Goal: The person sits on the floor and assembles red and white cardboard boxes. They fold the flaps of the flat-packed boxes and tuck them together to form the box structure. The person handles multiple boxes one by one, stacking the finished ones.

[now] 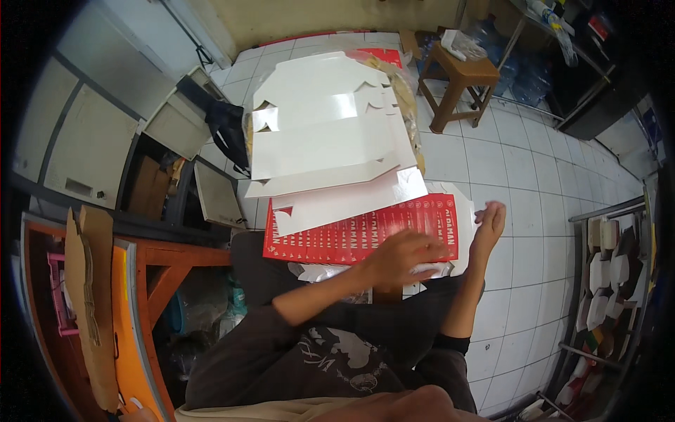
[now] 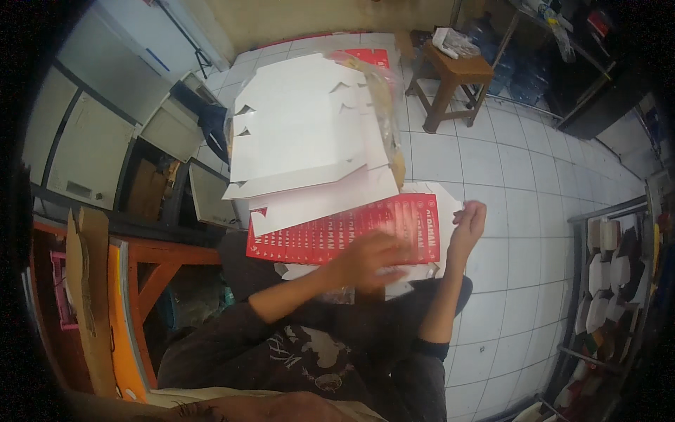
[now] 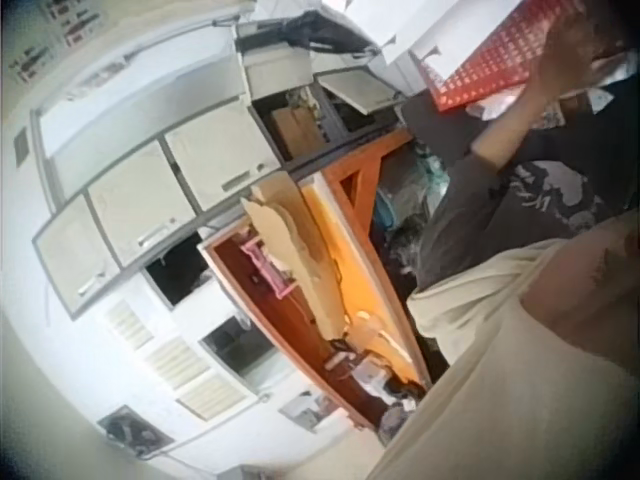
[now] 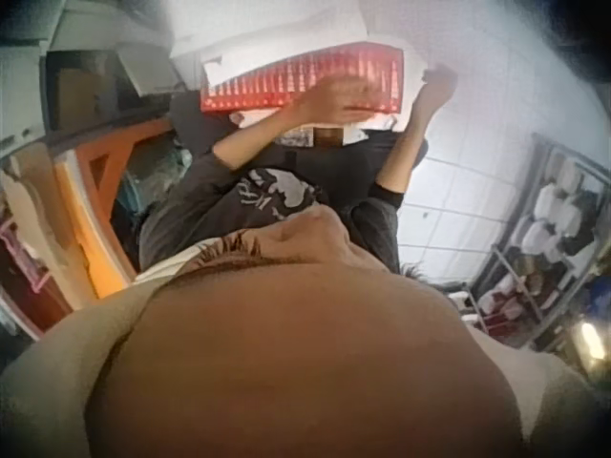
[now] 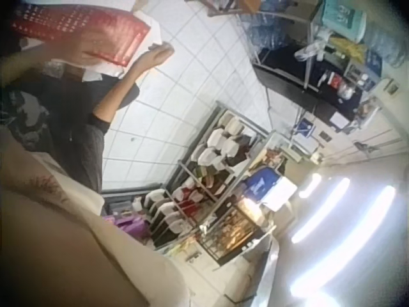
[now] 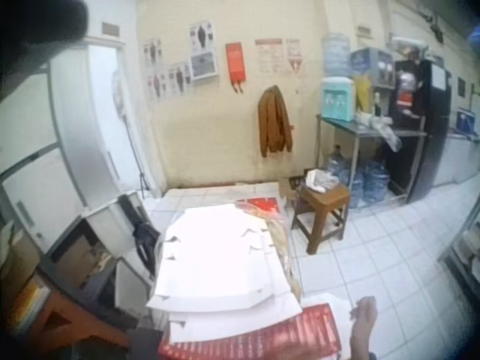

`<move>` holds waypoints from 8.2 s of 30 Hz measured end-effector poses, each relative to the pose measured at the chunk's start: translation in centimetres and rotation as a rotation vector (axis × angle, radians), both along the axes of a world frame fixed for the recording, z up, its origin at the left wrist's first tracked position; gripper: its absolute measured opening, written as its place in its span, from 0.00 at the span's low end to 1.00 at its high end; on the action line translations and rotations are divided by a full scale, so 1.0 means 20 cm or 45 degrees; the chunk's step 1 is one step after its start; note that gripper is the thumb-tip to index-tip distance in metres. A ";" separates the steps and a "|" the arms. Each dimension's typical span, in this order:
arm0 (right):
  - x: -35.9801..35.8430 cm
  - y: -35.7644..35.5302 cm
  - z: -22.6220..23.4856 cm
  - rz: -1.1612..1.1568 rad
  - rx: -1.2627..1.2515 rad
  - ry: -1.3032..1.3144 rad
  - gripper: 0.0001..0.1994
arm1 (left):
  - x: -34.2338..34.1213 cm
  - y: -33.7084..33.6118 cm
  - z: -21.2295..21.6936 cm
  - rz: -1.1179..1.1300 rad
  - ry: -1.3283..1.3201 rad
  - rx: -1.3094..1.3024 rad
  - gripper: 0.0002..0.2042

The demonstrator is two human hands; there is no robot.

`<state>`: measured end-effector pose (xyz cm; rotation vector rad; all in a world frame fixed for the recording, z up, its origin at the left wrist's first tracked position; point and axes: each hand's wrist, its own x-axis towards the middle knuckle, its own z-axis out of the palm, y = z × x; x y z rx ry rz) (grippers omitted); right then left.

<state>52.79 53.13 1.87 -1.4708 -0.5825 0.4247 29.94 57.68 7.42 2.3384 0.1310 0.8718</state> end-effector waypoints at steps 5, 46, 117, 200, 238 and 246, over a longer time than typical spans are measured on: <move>-0.46 0.25 0.57 0.305 0.129 -0.863 0.04 | -0.61 0.08 0.36 0.620 -0.469 -0.037 0.10; -1.20 0.85 0.49 1.318 -0.315 -1.242 0.13 | -1.00 0.52 -0.18 0.750 -0.885 -1.300 0.20; -1.53 0.33 0.63 1.837 -0.063 -0.110 0.21 | -1.27 0.00 0.37 0.855 -0.391 -1.036 0.19; -1.88 0.37 0.67 1.091 0.917 -0.997 0.09 | -1.34 -0.08 0.39 1.147 -1.388 -1.218 0.09; -1.85 0.48 0.39 2.050 0.431 -0.697 0.09 | -1.76 -0.17 0.32 0.942 0.296 -1.308 0.29; -1.82 0.45 0.50 1.681 0.030 0.001 0.09 | -1.58 -0.39 0.17 2.190 -0.945 0.149 0.12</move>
